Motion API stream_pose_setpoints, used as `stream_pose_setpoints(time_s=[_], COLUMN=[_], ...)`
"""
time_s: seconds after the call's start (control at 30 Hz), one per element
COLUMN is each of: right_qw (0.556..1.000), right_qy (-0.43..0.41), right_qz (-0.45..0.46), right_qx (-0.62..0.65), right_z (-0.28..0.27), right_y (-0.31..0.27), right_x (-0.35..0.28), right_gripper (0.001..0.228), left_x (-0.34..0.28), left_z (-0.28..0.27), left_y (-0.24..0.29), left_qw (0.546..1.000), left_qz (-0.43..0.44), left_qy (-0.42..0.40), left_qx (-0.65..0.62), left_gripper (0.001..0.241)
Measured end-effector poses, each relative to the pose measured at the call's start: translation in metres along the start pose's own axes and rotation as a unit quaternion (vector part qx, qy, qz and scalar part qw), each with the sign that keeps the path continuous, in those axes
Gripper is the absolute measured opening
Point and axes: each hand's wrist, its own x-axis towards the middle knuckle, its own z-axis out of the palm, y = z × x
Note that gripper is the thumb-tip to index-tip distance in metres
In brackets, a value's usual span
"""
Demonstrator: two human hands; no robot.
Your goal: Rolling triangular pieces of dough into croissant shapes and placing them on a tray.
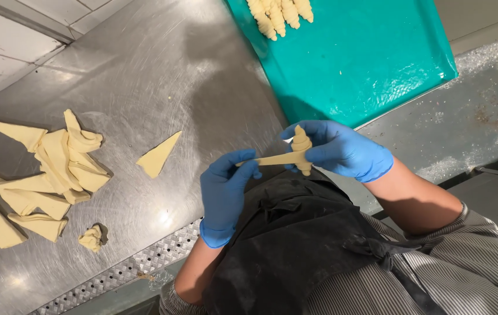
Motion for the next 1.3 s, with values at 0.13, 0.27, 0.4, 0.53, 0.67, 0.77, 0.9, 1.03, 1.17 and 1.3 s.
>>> stream_pose_setpoints(time_s=[0.13, 0.27, 0.4, 0.53, 0.67, 0.77, 0.9, 1.03, 1.17, 1.3], right_qw=[1.000, 1.000, 1.000, 1.000, 0.999, 0.998, 0.999, 0.994, 0.995, 0.997], right_qy=[-0.009, 0.004, 0.030, 0.024, 0.050, 0.051, 0.029, 0.055, 0.055, 0.024], right_qz=[-0.014, -0.004, 0.001, 0.007, 0.008, 0.011, 0.004, -0.008, -0.021, -0.027], right_qx=[0.007, 0.001, -0.003, -0.007, 0.009, 0.037, 0.043, 0.092, 0.086, 0.075], right_z=[0.004, -0.004, 0.001, 0.009, -0.006, 0.001, -0.008, -0.011, -0.016, -0.042], right_y=[0.005, 0.007, 0.007, 0.006, 0.015, 0.017, 0.023, 0.028, 0.041, 0.045], right_x=[-0.002, -0.003, -0.001, -0.001, 0.002, 0.004, 0.008, 0.011, 0.019, 0.026], right_gripper=[0.053, 0.053, 0.060, 0.058, 0.059, 0.057, 0.050, 0.043, 0.038, 0.040], left_x=[-0.002, 0.002, -0.002, 0.000, 0.001, 0.002, 0.006, 0.005, 0.016, 0.027], left_z=[0.012, 0.007, 0.011, 0.016, 0.017, 0.025, 0.023, 0.020, 0.021, 0.008], left_y=[-0.006, -0.016, -0.011, -0.013, -0.021, -0.024, -0.022, -0.022, -0.023, -0.050], left_qw=[0.999, 0.999, 0.999, 0.999, 1.000, 0.998, 0.998, 0.999, 0.999, 0.999], left_qz=[-0.009, -0.003, 0.005, -0.009, 0.001, 0.005, 0.013, 0.028, 0.001, -0.029], left_qy=[-0.011, -0.016, -0.015, -0.025, -0.014, -0.019, -0.026, -0.034, -0.040, -0.039], left_qx=[-0.033, -0.043, -0.032, -0.035, -0.027, -0.055, -0.061, -0.002, 0.015, 0.020], left_gripper=[0.021, 0.019, 0.019, 0.018, 0.017, 0.016, 0.015, 0.019, 0.023, 0.026])
